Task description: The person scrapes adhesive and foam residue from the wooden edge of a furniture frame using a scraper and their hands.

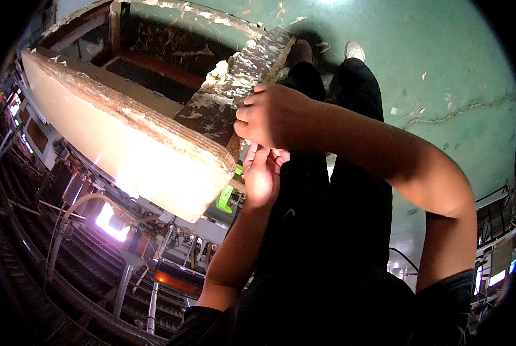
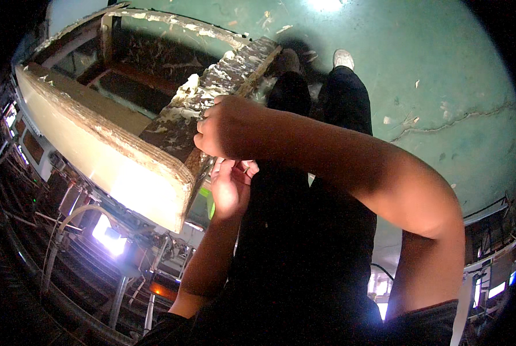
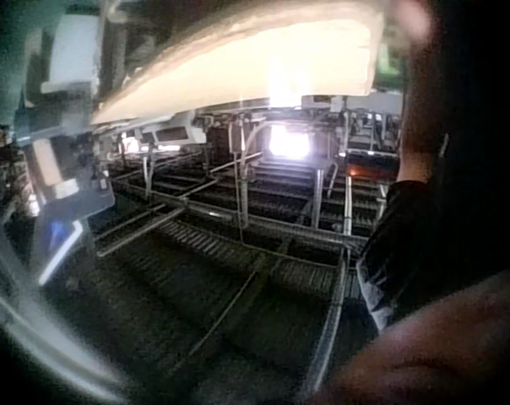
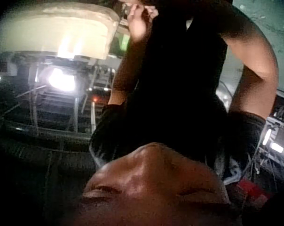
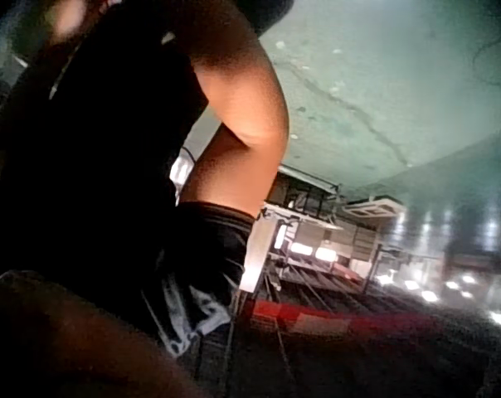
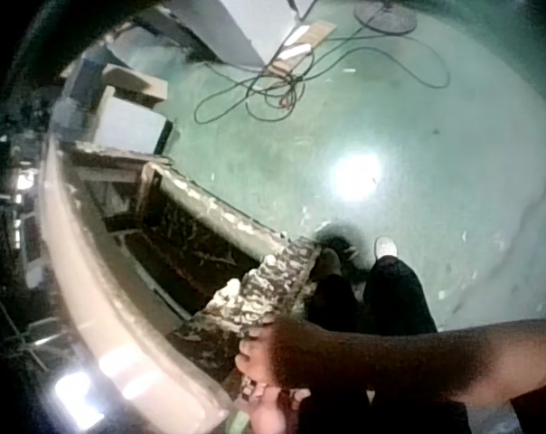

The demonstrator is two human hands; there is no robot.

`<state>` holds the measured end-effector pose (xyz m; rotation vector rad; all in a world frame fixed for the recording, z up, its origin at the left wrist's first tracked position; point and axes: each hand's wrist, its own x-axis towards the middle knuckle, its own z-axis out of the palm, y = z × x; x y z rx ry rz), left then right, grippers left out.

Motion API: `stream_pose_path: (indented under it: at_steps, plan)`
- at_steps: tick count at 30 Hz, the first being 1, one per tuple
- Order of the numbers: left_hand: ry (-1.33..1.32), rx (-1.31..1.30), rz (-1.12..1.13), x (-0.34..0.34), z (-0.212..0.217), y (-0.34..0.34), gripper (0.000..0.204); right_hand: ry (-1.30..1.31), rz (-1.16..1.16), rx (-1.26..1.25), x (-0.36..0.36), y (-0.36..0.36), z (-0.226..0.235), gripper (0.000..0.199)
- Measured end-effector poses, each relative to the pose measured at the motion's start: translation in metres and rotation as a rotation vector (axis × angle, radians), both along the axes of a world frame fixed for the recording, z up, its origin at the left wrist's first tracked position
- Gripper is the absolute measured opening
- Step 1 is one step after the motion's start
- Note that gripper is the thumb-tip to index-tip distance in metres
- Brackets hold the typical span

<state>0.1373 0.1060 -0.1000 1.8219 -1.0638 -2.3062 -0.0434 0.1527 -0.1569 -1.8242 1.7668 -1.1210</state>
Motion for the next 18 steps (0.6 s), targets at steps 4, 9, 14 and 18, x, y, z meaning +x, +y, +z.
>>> stream_pose_path:
  at_steps: [4, 9, 14, 18]
  plan:
    - [0.012, 0.014, -0.001, 0.004, 0.0, -0.002, 0.02, 0.033, 0.054, 0.015, -0.005, -0.001, 0.002, 0.011]
    - [0.036, 0.024, -0.011, 0.005, 0.005, -0.004, 0.021, 0.035, 0.013, 0.078, -0.006, 0.002, 0.01, 0.013]
    - [-0.034, -0.018, 0.102, 0.002, 0.01, 0.005, 0.026, -0.092, -0.171, -0.141, 0.006, 0.002, 0.025, 0.014]
    - [0.01, -0.02, 0.1, 0.003, 0.01, 0.004, 0.033, -0.057, -0.202, -0.201, 0.008, 0.001, 0.023, 0.014]
